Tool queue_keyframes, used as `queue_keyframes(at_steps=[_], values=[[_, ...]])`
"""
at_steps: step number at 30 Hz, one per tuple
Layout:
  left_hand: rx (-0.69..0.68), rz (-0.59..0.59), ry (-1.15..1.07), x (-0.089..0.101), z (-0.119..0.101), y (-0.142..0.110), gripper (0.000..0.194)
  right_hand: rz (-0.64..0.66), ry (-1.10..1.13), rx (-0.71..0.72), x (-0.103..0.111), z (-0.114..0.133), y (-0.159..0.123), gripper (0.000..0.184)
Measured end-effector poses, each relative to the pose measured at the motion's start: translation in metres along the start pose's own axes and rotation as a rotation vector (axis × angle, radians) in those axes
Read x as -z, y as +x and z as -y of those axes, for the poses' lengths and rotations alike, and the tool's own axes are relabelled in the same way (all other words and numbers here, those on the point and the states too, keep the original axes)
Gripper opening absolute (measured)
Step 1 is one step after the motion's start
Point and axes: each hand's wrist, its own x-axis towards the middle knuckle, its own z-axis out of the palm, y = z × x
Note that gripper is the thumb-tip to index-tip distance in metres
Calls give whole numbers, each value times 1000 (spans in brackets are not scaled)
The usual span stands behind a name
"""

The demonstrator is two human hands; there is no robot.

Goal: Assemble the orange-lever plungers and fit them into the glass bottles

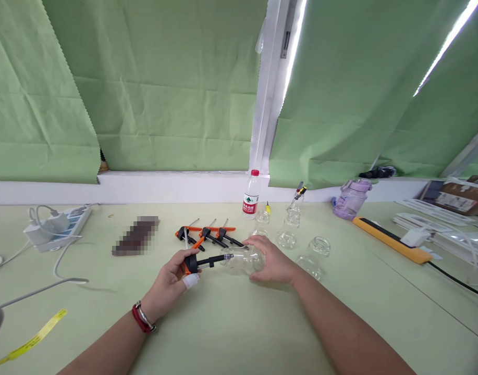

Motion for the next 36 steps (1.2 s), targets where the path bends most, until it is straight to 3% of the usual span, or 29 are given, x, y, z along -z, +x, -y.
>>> queue_keyframes(at_steps=[3, 8, 17, 24, 27, 31, 36], values=[[-8, 42, 20, -1, 0, -1, 46, 11, 73, 47, -6, 4, 0, 71], [-3, 0, 74, -2, -2, -1, 48, 47, 170, 47, -11, 7, -1, 71], [-161, 108, 224, -6, -1, -4, 45, 107, 139, 67, -20, 19, -4, 73], [-161, 136, 225, -9, -2, -5, 43, 87, 133, 41, -22, 28, -6, 71], [-164, 126, 246, -8, -1, -5, 43, 81, 181, 9, -23, 28, -8, 79], [-118, 98, 216, -7, -2, -4, 43, 30, 334, -41, -31, 20, -7, 91], [-27, 65, 103, -7, -3, -3, 46, -121, 525, 108, -42, 5, 3, 84]])
